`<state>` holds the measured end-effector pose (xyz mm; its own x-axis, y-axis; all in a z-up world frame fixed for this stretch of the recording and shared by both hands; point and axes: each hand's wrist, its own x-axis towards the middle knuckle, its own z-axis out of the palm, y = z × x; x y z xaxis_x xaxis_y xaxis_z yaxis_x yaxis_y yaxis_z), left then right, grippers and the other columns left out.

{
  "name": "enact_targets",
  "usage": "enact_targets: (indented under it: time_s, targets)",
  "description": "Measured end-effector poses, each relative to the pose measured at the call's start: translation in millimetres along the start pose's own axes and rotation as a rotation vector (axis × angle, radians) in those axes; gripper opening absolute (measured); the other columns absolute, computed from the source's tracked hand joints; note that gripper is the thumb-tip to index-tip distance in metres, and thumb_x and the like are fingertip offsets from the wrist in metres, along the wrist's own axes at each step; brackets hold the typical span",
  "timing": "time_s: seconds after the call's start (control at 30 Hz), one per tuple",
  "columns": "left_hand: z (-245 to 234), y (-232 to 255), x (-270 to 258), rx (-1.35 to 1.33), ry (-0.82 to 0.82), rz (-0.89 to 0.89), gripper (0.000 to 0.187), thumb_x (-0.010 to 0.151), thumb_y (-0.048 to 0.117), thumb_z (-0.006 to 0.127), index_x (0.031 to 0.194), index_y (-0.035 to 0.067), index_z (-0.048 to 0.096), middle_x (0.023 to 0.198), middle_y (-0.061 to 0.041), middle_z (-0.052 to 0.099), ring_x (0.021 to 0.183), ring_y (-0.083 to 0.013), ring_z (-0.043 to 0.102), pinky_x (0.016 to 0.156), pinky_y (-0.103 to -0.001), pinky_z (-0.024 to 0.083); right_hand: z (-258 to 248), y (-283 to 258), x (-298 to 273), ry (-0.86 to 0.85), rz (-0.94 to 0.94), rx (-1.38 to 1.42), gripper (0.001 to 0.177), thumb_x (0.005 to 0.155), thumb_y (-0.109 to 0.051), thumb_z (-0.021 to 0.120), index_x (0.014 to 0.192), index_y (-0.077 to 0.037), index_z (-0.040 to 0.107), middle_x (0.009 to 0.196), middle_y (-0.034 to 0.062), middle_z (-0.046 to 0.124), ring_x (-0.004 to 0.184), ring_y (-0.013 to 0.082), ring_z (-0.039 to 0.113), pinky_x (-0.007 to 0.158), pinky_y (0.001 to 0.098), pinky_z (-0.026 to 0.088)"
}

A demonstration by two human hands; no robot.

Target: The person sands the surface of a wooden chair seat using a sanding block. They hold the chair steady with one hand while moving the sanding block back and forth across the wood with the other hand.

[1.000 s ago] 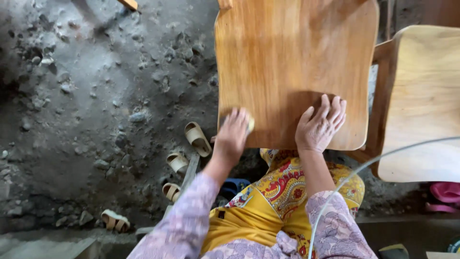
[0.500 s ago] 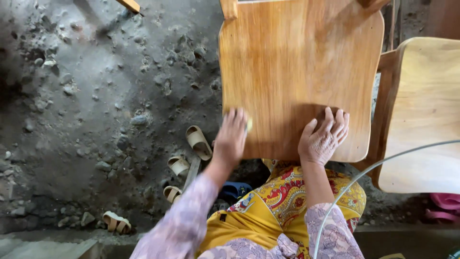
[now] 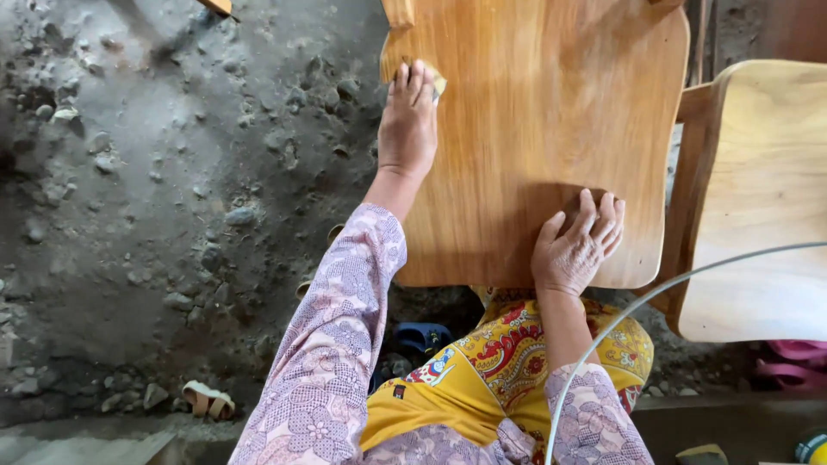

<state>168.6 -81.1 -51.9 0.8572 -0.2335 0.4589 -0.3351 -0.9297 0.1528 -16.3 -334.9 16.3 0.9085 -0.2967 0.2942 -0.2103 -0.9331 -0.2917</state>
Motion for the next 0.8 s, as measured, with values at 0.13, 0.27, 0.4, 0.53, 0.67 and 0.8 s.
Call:
enact_targets:
  time_s: [0.13, 0.27, 0.4, 0.53, 0.67, 0.8]
  targets:
    - [-56, 20, -25, -0.031, 0.007, -0.009, 0.044, 0.104, 0.014, 0.055, 0.145, -0.001, 0.052, 0.155, -0.021, 0.045, 0.144, -0.0415, 0.042, 0.118, -0.05, 0.04, 2, -1, 0, -0.032, 0.016, -0.007, 0.054, 0.09, -0.015, 0.067, 0.142, -0.005, 0.053, 0.146, 0.0216, 0.043, 0.142, 0.0445, 0.035, 0.114, 0.0612, 0.027]
    - [-128, 60, -115, -0.126, -0.06, -0.028, 0.044, 0.105, 0.013, 0.049, 0.147, 0.002, 0.053, 0.157, -0.018, 0.046, 0.144, -0.04, 0.044, 0.118, -0.049, 0.04, 2, 4, -3, -0.012, 0.02, -0.015, 0.052, 0.091, -0.016, 0.063, 0.141, -0.005, 0.053, 0.144, 0.0206, 0.043, 0.141, 0.045, 0.036, 0.115, 0.0604, 0.027]
    - [-136, 64, -165, -0.172, -0.152, -0.006, 0.042, 0.104, 0.02, 0.05, 0.142, 0.004, 0.059, 0.152, -0.017, 0.052, 0.141, -0.0398, 0.049, 0.116, -0.048, 0.041, 1, 0, 2, 0.014, -0.006, -0.013, 0.052, 0.088, -0.017, 0.063, 0.139, -0.006, 0.055, 0.139, 0.0207, 0.045, 0.138, 0.045, 0.039, 0.113, 0.06, 0.029]
    - [-117, 50, -101, -0.216, -0.148, -0.081, 0.045, 0.105, 0.014, 0.046, 0.15, 0.006, 0.05, 0.158, -0.018, 0.043, 0.146, -0.0387, 0.041, 0.12, -0.049, 0.038, -2, -3, 3, -0.002, -0.01, -0.01, 0.05, 0.091, -0.016, 0.062, 0.139, -0.004, 0.054, 0.141, 0.0216, 0.044, 0.138, 0.0455, 0.038, 0.113, 0.0605, 0.029]
    - [-49, 11, -13, -0.137, 0.001, -0.052, 0.042, 0.108, 0.014, 0.051, 0.149, 0.005, 0.051, 0.157, -0.018, 0.043, 0.146, -0.0386, 0.042, 0.119, -0.051, 0.039, -3, -7, 6, 0.008, -0.026, -0.017, 0.049, 0.092, -0.018, 0.06, 0.139, -0.003, 0.055, 0.14, 0.0223, 0.045, 0.138, 0.046, 0.038, 0.112, 0.0604, 0.029]
    - [-35, 3, 38, -0.075, -0.314, -0.174, 0.048, 0.107, 0.001, 0.053, 0.153, 0.001, 0.038, 0.161, -0.016, 0.037, 0.151, -0.0354, 0.033, 0.128, -0.047, 0.033, -16, -20, 10, -0.019, 0.033, 0.04, 0.045, 0.091, -0.008, 0.06, 0.135, -0.001, 0.054, 0.144, 0.0245, 0.047, 0.14, 0.0482, 0.036, 0.111, 0.0677, 0.032]
